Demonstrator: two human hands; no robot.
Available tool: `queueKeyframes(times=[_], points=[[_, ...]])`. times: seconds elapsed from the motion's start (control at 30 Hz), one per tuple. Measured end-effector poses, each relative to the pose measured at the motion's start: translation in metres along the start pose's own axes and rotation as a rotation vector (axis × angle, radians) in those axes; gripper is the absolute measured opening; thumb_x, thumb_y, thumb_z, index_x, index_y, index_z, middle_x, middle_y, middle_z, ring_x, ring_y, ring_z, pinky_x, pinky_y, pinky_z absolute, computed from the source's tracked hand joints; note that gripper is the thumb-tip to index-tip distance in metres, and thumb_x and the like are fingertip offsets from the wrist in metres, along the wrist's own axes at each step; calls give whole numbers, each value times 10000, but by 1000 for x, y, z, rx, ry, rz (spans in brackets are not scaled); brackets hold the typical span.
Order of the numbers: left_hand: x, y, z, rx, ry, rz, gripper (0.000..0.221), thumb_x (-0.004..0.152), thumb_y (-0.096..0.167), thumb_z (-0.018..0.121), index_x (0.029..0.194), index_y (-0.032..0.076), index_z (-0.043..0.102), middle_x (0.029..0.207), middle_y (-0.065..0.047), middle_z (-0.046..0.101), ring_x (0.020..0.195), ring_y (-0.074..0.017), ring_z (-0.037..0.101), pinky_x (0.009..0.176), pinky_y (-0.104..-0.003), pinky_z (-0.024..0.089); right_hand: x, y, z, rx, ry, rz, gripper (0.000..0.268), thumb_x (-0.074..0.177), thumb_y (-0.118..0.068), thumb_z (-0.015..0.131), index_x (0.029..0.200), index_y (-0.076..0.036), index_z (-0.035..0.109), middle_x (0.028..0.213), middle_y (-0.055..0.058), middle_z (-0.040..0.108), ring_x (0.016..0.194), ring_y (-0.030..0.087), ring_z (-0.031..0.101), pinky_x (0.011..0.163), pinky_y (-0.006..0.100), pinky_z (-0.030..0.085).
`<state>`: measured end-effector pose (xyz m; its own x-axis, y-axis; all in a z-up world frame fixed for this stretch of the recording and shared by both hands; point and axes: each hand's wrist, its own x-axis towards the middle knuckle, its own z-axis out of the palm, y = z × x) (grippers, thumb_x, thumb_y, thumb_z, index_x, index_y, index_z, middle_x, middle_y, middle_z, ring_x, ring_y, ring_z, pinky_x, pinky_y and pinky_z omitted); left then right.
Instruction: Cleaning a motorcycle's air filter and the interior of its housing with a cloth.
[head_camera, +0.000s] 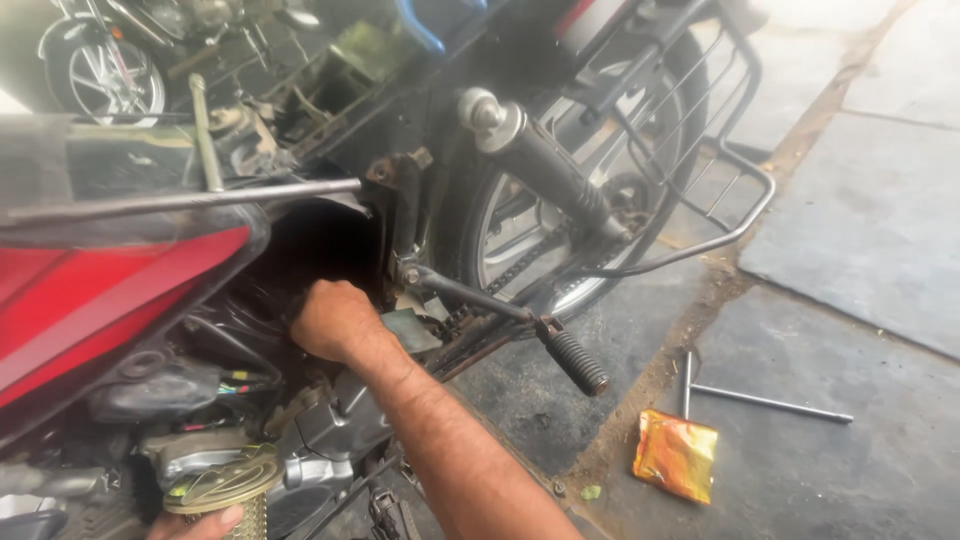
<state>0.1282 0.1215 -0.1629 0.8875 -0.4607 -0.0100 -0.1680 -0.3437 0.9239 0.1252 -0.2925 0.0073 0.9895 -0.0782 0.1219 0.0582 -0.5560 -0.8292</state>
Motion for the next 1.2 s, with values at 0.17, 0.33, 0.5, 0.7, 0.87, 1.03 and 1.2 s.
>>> queueKeyframes(times=[0.17, 0.33, 0.5, 0.7, 0.87, 1.03, 1.2], points=[[-9, 39, 19, -19, 9, -172, 712, 736, 153, 782, 1399, -16, 583, 1398, -195, 663, 1356, -303, 562, 1164, -454, 343, -26, 7, -30, -166, -273, 50, 357, 856, -291, 634, 983, 10, 777, 1035, 226, 756, 962, 341, 742, 871, 436, 597], [-28, 141, 63, -122, 80, -360, 753, 723, 225, 783, 1415, 20, 566, 1438, -176, 591, 1413, -283, 500, 1185, -448, 301, -90, 52, -86, 131, -203, 166, 331, 923, -295, 553, 1014, -80, 787, 796, 65, 578, 679, 180, 566, 651, 441, 550], [-35, 161, 70, -132, 131, -479, 825, 700, 283, 813, 1448, 69, 537, 1460, -141, 584, 1434, -265, 463, 1181, -447, 292, -126, 46, -92, 907, 274, 387, 295, 940, -170, 532, 972, 34, 742, 767, 126, 687, 604, 185, 656, 624, 390, 557], [-40, 166, 72, -259, 111, -503, 788, 688, 245, 830, 1408, 41, 583, 1379, -216, 640, 1343, -350, 587, 1134, -506, 404, -95, -18, -20, 793, 453, 203, 453, 879, -172, 574, 1299, -29, 662, 1120, 185, 733, 994, 251, 718, 891, 374, 575], [-27, 125, 54, -103, -53, -282, 683, 698, 213, 825, 1331, 33, 640, 1349, -172, 665, 1349, -275, 599, 1169, -438, 355, -4, 16, 58, 819, 127, 194, 704, 1005, -540, 563, 1430, 21, 528, 1438, 227, 597, 1362, 303, 531, 1129, 400, 393], [-32, 142, 50, -81, -53, -311, 702, 701, 241, 841, 1349, 43, 657, 1343, -134, 661, 1352, -258, 591, 1164, -434, 364, 32, 0, 51, 563, 50, 285, 828, 970, -686, 448, 1253, 58, 674, 1256, 265, 699, 1220, 340, 657, 1032, 434, 477], [-42, 169, 69, -124, 19, -397, 767, 653, 249, 888, 1350, 73, 621, 1344, -147, 681, 1344, -272, 600, 1150, -446, 396, 42, 33, 62, 216, 126, -140, 814, 949, -698, 406, 1228, 11, 695, 1142, 271, 725, 1125, 406, 664, 961, 464, 502]])
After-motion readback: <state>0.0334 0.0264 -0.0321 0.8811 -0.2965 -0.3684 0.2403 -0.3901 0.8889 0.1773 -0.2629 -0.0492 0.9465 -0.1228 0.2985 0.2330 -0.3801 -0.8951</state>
